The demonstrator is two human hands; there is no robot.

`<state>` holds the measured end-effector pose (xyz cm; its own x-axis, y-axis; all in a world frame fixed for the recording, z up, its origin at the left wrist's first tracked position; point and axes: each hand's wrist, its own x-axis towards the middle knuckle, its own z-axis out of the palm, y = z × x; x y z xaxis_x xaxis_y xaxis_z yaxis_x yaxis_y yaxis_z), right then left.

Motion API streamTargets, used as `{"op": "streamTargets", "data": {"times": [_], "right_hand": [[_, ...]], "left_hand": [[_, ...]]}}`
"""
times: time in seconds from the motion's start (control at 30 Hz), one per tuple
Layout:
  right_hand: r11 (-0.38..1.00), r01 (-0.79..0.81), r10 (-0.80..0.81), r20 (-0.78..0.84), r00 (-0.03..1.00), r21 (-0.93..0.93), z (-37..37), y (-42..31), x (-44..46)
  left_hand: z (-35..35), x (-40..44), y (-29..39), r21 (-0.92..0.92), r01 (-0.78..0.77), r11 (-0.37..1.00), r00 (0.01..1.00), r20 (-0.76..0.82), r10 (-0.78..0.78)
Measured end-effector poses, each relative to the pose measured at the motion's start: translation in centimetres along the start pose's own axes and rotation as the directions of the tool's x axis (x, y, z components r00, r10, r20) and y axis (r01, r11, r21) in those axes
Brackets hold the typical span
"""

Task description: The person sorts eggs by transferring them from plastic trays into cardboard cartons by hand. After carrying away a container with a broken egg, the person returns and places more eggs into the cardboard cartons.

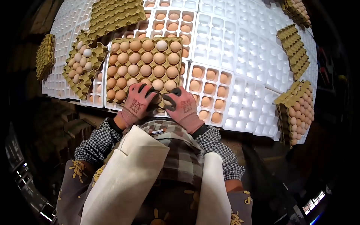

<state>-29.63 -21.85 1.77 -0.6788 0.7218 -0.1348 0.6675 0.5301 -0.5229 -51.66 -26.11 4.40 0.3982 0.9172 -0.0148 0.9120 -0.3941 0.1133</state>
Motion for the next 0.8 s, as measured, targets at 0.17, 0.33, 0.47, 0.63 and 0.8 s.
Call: {"op": "streamTargets", "data": {"times": [0.17,0.33,0.47,0.63,0.8], "right_hand": [[0.5,0.064,0.254,-0.216,0.943,0.864,-1.6,2.0,-1.0],[0.98,-0.2,0.195,-0.217,0.957,-0.002,-2.4,-0.7,3.4],[0.692,0.006,0.221,-0.219,0.95,0.722,-0.8,3.3,3.1],[0.723,0.082,0.239,-0.359,0.902,0.686,-3.3,3.7,4.9],[0.945,-0.294,0.295,-0.015,0.955,-0.143,-4.5,2.1,7.1]], "left_hand": [[-0.7,-1.3,-1.2,-0.985,0.173,0.023,0.855,0.138,-0.5],[-2.3,3.1,0.4,-0.009,0.245,0.969,0.963,0.116,-0.242],[-1.5,4.1,-2.5,-0.369,0.273,0.889,0.961,0.058,-0.271],[-4.0,6.8,-2.1,0.051,0.235,0.971,0.97,0.057,-0.237],[-2.5,9.2,-0.9,0.255,0.169,0.952,0.964,0.16,-0.214]]}}
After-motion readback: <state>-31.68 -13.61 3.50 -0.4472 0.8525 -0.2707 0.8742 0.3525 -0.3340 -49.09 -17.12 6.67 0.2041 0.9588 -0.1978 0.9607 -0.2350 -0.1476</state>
